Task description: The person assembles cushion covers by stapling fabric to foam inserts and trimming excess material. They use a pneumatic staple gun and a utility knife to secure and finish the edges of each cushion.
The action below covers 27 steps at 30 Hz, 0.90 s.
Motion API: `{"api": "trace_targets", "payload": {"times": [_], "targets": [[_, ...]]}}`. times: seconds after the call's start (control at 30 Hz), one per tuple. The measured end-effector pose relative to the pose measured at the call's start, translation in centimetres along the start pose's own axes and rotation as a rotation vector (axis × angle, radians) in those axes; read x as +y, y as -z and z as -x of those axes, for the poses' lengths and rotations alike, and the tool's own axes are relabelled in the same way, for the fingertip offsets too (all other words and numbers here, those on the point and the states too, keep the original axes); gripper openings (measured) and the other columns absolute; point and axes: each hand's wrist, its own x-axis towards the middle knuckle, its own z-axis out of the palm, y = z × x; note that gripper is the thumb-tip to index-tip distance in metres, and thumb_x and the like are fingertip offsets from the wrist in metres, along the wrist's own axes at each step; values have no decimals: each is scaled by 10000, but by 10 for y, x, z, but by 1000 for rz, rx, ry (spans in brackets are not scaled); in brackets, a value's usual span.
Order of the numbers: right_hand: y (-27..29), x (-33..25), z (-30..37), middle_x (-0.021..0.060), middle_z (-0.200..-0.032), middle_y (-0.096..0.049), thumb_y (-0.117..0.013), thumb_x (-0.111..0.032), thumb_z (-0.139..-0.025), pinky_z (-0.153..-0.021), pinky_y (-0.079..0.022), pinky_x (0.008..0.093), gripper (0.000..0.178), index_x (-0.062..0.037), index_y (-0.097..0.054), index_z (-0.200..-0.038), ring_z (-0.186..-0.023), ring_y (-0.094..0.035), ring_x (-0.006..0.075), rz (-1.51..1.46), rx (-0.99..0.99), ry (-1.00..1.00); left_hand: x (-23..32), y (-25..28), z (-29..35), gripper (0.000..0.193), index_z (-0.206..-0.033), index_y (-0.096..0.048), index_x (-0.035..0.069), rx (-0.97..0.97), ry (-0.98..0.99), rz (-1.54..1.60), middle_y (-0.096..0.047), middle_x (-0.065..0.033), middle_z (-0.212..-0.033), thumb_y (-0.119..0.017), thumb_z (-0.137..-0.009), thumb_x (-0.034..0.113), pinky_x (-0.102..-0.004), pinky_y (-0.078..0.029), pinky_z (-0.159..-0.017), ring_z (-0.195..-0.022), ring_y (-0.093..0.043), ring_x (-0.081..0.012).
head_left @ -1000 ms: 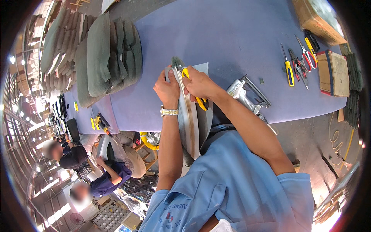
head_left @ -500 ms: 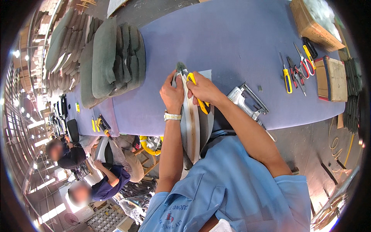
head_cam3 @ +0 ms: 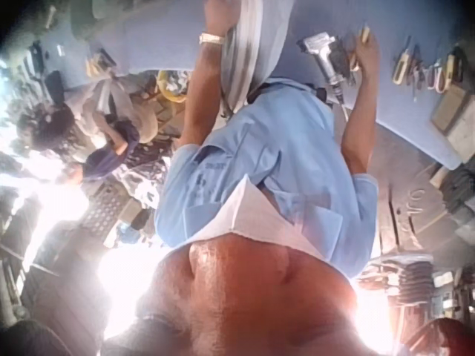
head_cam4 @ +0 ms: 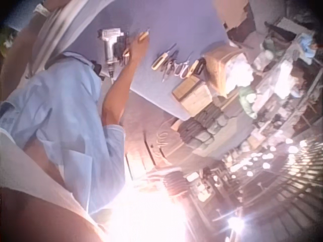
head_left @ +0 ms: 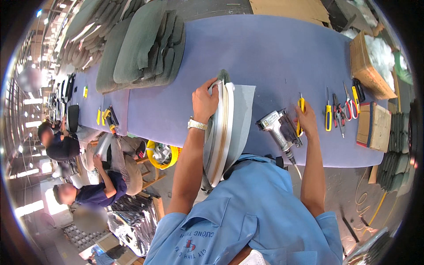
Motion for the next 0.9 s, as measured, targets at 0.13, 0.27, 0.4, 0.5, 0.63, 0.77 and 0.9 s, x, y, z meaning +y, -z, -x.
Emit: {"api": "trace_targets", "payload": {"times": [0.13, 0.27, 0.4, 0.5, 0.63, 0.77, 0.9], "targets": [[-3, 54, -5, 240, -1379, -627, -648, -324, -969, -1022, -512, 448, 574, -53, -539, -1463, -1208, -650, 367, 328, 283, 237, -11, -15, -4, 299, -1201, -775, 95, 75, -78, 104, -705, -165, -722, -656, -959, 225, -363, -512, -629, -574, -627, -218], [-11, -3, 10, 215, -1397, -629, -661, -311, -966, -1046, -506, 442, 553, -57, -561, -1446, -1234, -645, 372, 143, 198, 282, -8, -6, -3, 311, -1203, -768, 73, 19, 3, 121, -711, -145, -752, -675, -963, 246, -339, -522, -658, -630, -640, -183], [-41, -91, 42, 184, -1365, -658, -672, -210, -980, -921, -577, 383, 425, -59, -617, -1373, -1097, -719, 284, -172, -61, 391, -33, -13, 2, 400, -1235, -733, 11, -26, 30, 313, -758, -120, -889, -707, -973, 312, -322, -542, -730, -761, -680, -147], [-73, -125, 71, 158, -1290, -679, -682, -187, -980, -858, -592, 359, 391, -47, -631, -1341, -1011, -730, 239, -262, -285, 507, -36, 7, 33, 508, -1258, -688, -43, -177, 98, 452, -763, -136, -1009, -698, -987, 387, -337, -542, -835, -907, -694, -168], [-99, -121, 74, 146, -1274, -625, -722, -212, -962, -819, -587, 359, 460, -48, -594, -1373, -916, -703, 216, -277, -199, 604, -88, 24, 92, 610, -1368, -639, -26, -422, 188, 443, -723, -117, -1236, -609, -1036, 485, -326, -485, -1006, -1140, -636, -182], [-100, -84, 47, 172, -1322, -584, -763, -327, -938, -850, -557, 343, 640, 22, -513, -1413, -949, -644, 191, -320, 143, 293, -142, 3, 179, 647, -1472, -563, 3, -337, 496, 905, -621, -102, -1423, -534, -1075, 513, -323, -394, -1147, -1315, -549, -185], [-125, -38, 20, 171, -1225, -640, -695, -468, -973, -831, -557, 376, 717, 25, -495, -1454, -950, -651, 213, -634, -387, -103, -155, -10, 184, 622, -1512, -508, 1, -364, 473, 764, -575, -106, -1481, -472, -1108, 473, -343, -382, -1168, -1350, -530, -196]]}}
